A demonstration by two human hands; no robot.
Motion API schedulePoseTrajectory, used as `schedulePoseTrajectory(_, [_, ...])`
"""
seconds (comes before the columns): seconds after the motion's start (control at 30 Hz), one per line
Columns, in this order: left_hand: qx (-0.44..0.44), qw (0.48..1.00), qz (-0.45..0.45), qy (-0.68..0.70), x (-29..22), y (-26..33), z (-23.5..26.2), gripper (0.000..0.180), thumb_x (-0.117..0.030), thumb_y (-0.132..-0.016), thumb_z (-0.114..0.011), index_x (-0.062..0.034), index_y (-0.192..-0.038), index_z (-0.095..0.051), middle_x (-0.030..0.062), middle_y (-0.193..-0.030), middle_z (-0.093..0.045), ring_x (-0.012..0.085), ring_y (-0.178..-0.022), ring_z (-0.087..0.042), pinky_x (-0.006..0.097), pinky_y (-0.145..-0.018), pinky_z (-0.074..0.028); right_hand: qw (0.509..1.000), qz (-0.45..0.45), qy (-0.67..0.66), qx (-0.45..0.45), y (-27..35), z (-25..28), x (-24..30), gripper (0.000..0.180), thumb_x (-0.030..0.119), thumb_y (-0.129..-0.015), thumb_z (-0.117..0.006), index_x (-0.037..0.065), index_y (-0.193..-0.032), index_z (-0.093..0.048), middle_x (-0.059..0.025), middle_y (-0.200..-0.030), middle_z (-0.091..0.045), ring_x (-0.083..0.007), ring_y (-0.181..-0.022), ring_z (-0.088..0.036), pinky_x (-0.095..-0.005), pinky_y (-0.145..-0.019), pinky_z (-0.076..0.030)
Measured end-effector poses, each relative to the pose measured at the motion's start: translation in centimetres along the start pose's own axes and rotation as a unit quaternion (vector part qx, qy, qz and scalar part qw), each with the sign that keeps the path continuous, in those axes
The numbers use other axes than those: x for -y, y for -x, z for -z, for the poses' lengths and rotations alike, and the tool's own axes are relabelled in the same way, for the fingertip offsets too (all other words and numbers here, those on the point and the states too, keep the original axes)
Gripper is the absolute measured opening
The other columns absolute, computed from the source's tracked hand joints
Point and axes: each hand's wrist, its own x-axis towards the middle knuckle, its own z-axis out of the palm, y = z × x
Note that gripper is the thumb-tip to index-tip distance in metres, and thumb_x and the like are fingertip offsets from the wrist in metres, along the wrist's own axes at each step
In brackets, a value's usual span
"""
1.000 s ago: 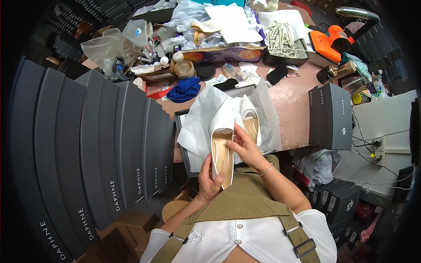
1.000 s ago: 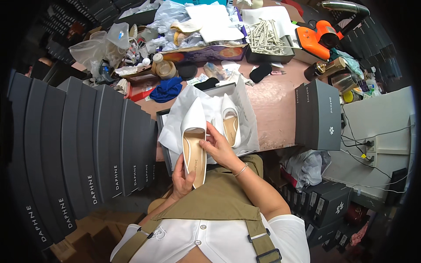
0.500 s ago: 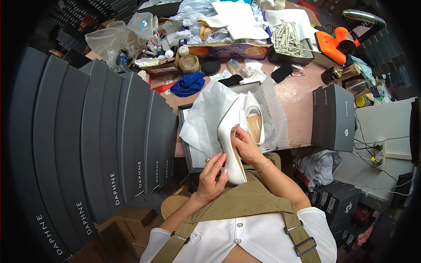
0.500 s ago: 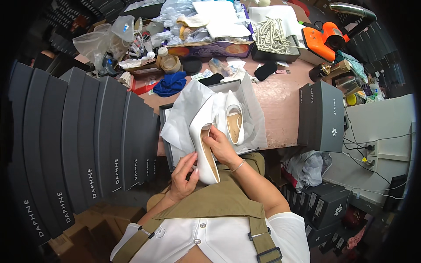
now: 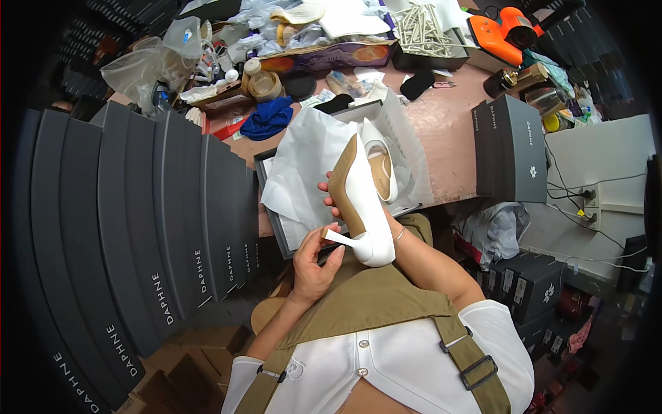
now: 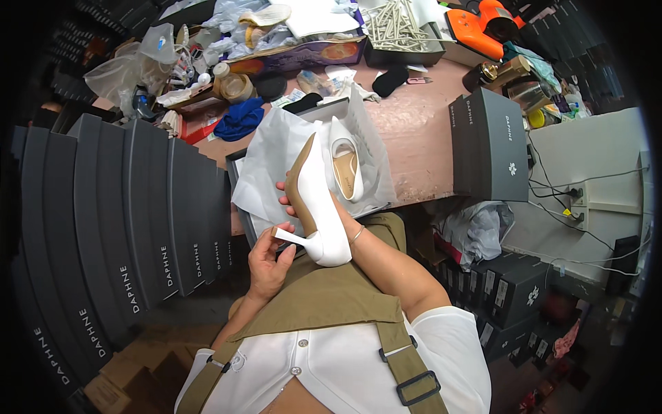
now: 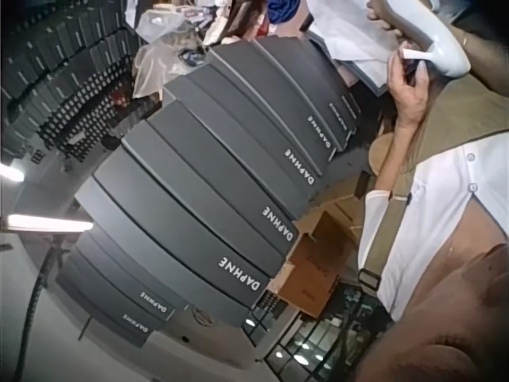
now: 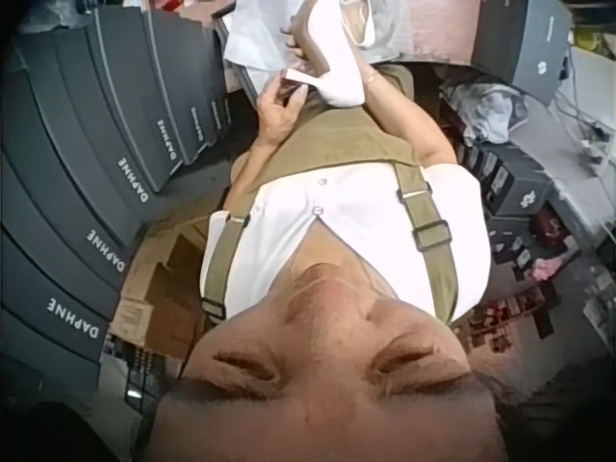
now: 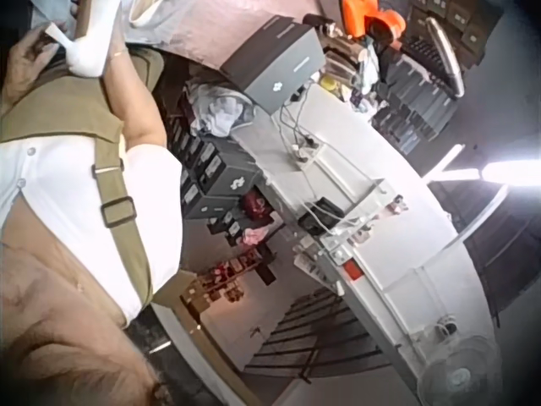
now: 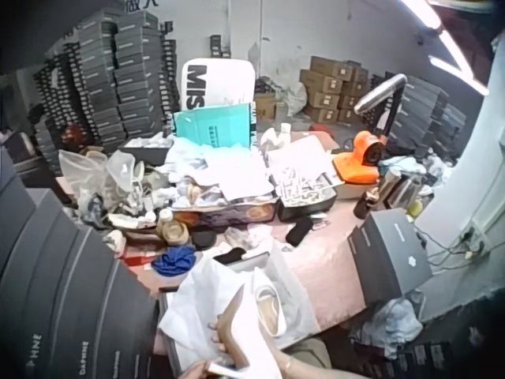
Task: Packing white high-heeled shoes into boxes with tissue paper and protective foam.
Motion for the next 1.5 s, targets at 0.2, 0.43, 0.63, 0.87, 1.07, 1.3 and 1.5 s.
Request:
schedulePoseTrajectory(0.2, [-0.009,0.999,-0.041,-0.008,0.2,-0.5,0.4,0.04,-0.003,-0.088,-0.056,0.0058,-0.127,-0.05,0.0143,-0.12,-0.055,0.02,-0.107,-0.056,0.03,-0.094,-0.044,0.998,-0.015,-0.058,0.033,0.1,-0.1,0.5,0.044,0.025,-0.097,-0.052,0.005,-0.135,-0.04,-0.0136,-0.129,-0.05,-0.0215,-0.105,-0.058,-0.0308,-0.085,-0.057])
schedulePoseTrajectory(0.43, [-0.055,0.989,-0.102,-0.091,0.1,-2.1,1.6,0.076,-0.034,-0.089,-0.062,0.0081,-0.142,-0.027,0.023,-0.132,-0.046,0.0331,-0.124,-0.046,0.041,-0.105,-0.035,0.879,0.108,0.446,-0.127,-1.4,-2.5,1.5,0.051,0.001,-0.087,-0.041,0.003,-0.138,-0.042,-0.0058,-0.119,-0.054,-0.0086,-0.093,-0.055,-0.0257,-0.078,-0.048])
schedulePoseTrajectory(0.63, [-0.091,0.979,0.075,0.164,5.5,-3.8,2.1,0.063,0.0,-0.093,-0.05,-0.0018,-0.148,-0.019,0.0151,-0.142,-0.04,0.02,-0.126,-0.045,0.031,-0.102,-0.038,0.807,0.088,0.574,-0.106,-0.3,-1.5,0.1,0.059,0.018,-0.092,-0.058,0.0,-0.143,-0.034,-0.0163,-0.121,-0.054,-0.0214,-0.097,-0.059,-0.0312,-0.081,-0.049])
schedulePoseTrajectory(0.87, [-0.148,0.959,0.123,0.208,7.6,-5.2,4.6,0.063,-0.001,-0.091,-0.051,-0.0016,-0.147,-0.023,0.0159,-0.139,-0.044,0.0218,-0.121,-0.05,0.031,-0.099,-0.042,0.303,0.052,0.943,-0.13,5.9,0.6,5.1,0.055,0.025,-0.071,-0.078,0.003,-0.115,-0.053,-0.0271,-0.133,-0.043,-0.0406,-0.102,-0.056,-0.0454,-0.083,-0.049])
schedulePoseTrajectory(1.07, [-0.097,0.945,-0.107,-0.295,6.4,-9.5,4.8,0.068,-0.009,-0.088,-0.06,-0.0023,-0.146,-0.025,0.0177,-0.121,-0.056,0.0281,-0.112,-0.055,0.034,-0.093,-0.044,0.341,0.095,0.917,-0.183,5.2,5.6,5.6,0.05,0.023,-0.068,-0.08,0.005,-0.108,-0.057,-0.029,-0.139,-0.037,-0.043,-0.105,-0.054,-0.0454,-0.087,-0.047])
schedulePoseTrajectory(1.3, [0.168,0.839,-0.052,-0.516,5.7,-27.2,0.7,0.052,-0.032,-0.09,-0.06,-0.0067,-0.134,-0.046,0.0163,-0.078,-0.066,0.0313,-0.07,-0.065,0.04,-0.067,-0.049,0.418,0.137,0.887,-0.137,5.6,6.0,7.1,0.049,0.02,-0.068,-0.081,0.002,-0.109,-0.062,-0.0308,-0.139,-0.038,-0.0443,-0.12,-0.046,-0.0436,-0.099,-0.041])
schedulePoseTrajectory(1.5, [0.244,0.865,-0.006,-0.438,3.0,-27.1,0.9,0.053,-0.041,-0.087,-0.061,-0.0037,-0.123,-0.053,0.0157,-0.074,-0.066,0.0313,-0.07,-0.065,0.039,-0.066,-0.049,0.605,0.144,0.747,-0.235,7.5,4.4,7.8,0.049,0.015,-0.075,-0.078,0.0,-0.118,-0.062,-0.0275,-0.142,-0.036,-0.038,-0.123,-0.048,-0.0355,-0.085,-0.054])
